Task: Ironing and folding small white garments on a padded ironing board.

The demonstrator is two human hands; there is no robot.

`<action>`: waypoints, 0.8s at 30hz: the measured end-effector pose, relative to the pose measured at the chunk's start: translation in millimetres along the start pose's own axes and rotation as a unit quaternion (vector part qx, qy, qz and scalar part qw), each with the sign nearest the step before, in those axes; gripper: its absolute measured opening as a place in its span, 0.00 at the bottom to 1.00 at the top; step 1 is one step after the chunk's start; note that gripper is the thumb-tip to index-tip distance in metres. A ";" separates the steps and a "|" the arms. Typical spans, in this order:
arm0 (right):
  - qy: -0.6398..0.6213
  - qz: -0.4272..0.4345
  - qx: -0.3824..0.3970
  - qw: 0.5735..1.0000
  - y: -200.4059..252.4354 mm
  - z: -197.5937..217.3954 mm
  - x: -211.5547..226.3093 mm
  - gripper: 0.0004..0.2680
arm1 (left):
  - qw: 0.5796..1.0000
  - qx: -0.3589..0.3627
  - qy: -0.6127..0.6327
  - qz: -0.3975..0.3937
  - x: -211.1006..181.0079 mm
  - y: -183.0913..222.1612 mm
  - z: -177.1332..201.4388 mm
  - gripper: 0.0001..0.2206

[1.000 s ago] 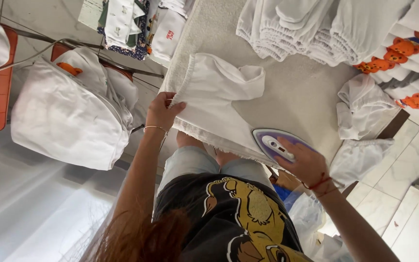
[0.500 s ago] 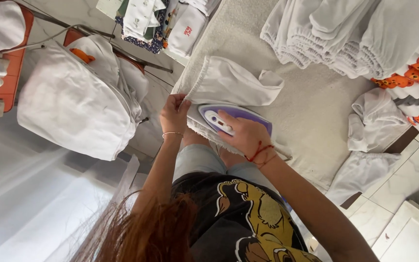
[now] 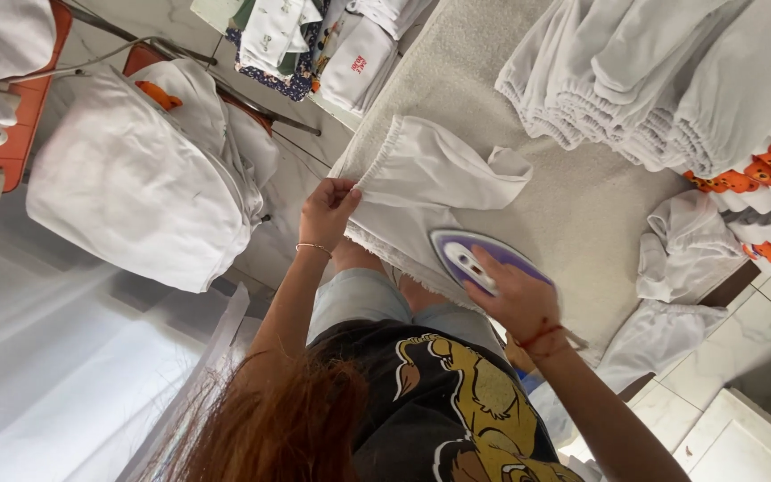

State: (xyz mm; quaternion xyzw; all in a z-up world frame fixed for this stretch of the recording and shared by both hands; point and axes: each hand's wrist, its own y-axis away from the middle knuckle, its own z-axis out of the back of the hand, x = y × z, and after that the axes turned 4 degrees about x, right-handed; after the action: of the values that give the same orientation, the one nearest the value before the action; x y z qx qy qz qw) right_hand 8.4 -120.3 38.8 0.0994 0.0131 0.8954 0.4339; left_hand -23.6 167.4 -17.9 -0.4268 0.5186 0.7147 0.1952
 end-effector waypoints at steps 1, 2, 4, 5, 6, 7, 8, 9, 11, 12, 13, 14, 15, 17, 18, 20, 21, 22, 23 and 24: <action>-0.019 -0.007 0.018 1.000 -22.9 8.7 19.5 0.17 | 1.000 0.005 0.013 0.001 -1.2 -0.9 0.6 0.09; -0.021 -0.004 0.018 1.000 -34.8 2.7 28.8 0.17 | 1.000 0.002 0.012 0.001 -1.2 -0.3 -1.0 0.09; -0.152 -0.041 0.057 0.986 -57.7 -8.4 48.3 0.18 | 0.999 -0.026 -0.025 0.006 -2.3 1.1 -3.9 0.08; -0.153 -0.043 0.053 0.986 -61.5 -5.1 49.4 0.18 | 0.999 -0.025 -0.027 0.004 -2.5 1.1 -6.6 0.08; -0.156 -0.014 0.089 0.984 -65.0 -1.5 49.9 0.18 | 0.995 -0.056 -0.077 0.015 -2.8 1.3 -9.8 0.06; -0.158 0.015 0.126 0.979 -66.4 2.9 50.0 0.18 | 0.988 -0.086 -0.126 0.026 -2.4 3.3 -14.2 0.05; -0.158 0.012 0.124 0.980 -64.0 -1.2 45.0 0.18 | 0.988 -0.083 -0.127 0.025 -0.5 1.5 -15.9 0.05; -0.142 -0.023 0.105 0.984 -60.5 -3.8 37.7 0.18 | 0.955 -0.102 -0.276 0.033 1.6 -0.5 -20.9 0.05; -0.124 -0.060 0.082 0.987 -47.3 1.0 20.9 0.18 | 0.900 -0.119 -0.418 0.033 -1.3 -4.8 -31.2 0.06; -0.130 -0.077 0.096 0.984 -37.8 8.5 11.6 0.19 | 0.890 -0.115 -0.442 -0.001 -6.6 -7.0 -36.2 0.06; -0.137 -0.093 0.107 0.980 -31.1 15.6 3.4 0.19 | 0.877 -0.113 -0.465 -0.038 -13.9 -11.7 -39.4 0.08; -0.136 -0.094 0.099 0.981 -19.2 17.4 -8.7 0.19 | 0.877 -0.115 -0.465 -0.045 -15.7 -23.6 -45.2 0.08; -0.122 -0.146 0.095 0.977 -4.7 18.7 -21.1 0.19 | 0.880 -0.118 -0.454 -0.077 -16.0 -34.1 -52.5 0.09; -0.108 -0.198 0.090 0.970 18.3 15.9 -51.8 0.20 | 0.883 -0.121 -0.441 -0.110 -25.2 -49.5 -64.8 0.12; -0.086 -0.244 0.082 0.962 26.8 12.2 -70.4 0.19 | 0.895 -0.110 -0.405 -0.150 -34.1 -54.0 -69.7 0.12; -0.068 -0.289 0.074 0.952 44.2 5.5 -104.5 0.19 | 0.904 -0.098 -0.371 -0.189 -48.2 -50.0 -75.5 0.13; 0.018 -0.266 0.002 0.964 50.3 3.9 -120.5 0.19 | 0.902 -0.074 -0.318 -0.284 -57.2 -45.2 -77.6 0.13; 0.105 -0.241 -0.071 0.962 56.5 2.8 -136.6 0.20 | 0.888 -0.048 -0.260 -0.376 -66.5 -40.1 -80.0 0.15; 0.104 -0.241 -0.078 0.962 37.6 17.4 -124.0 0.20 | 0.885 -0.050 -0.261 -0.382 -76.8 -21.8 -83.9 0.15; 0.063 -0.208 -0.106 0.970 19.1 32.6 -111.5 0.23 | 0.893 0.004 -0.203 -0.402 -86.6 -3.3 -87.8 0.16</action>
State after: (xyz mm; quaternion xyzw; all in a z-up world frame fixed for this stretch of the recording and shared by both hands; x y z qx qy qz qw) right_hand 67.1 -221.1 54.3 -0.0085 -0.0340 0.7861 0.6171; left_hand 63.0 103.2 41.9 -0.4438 0.2550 0.6440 0.5685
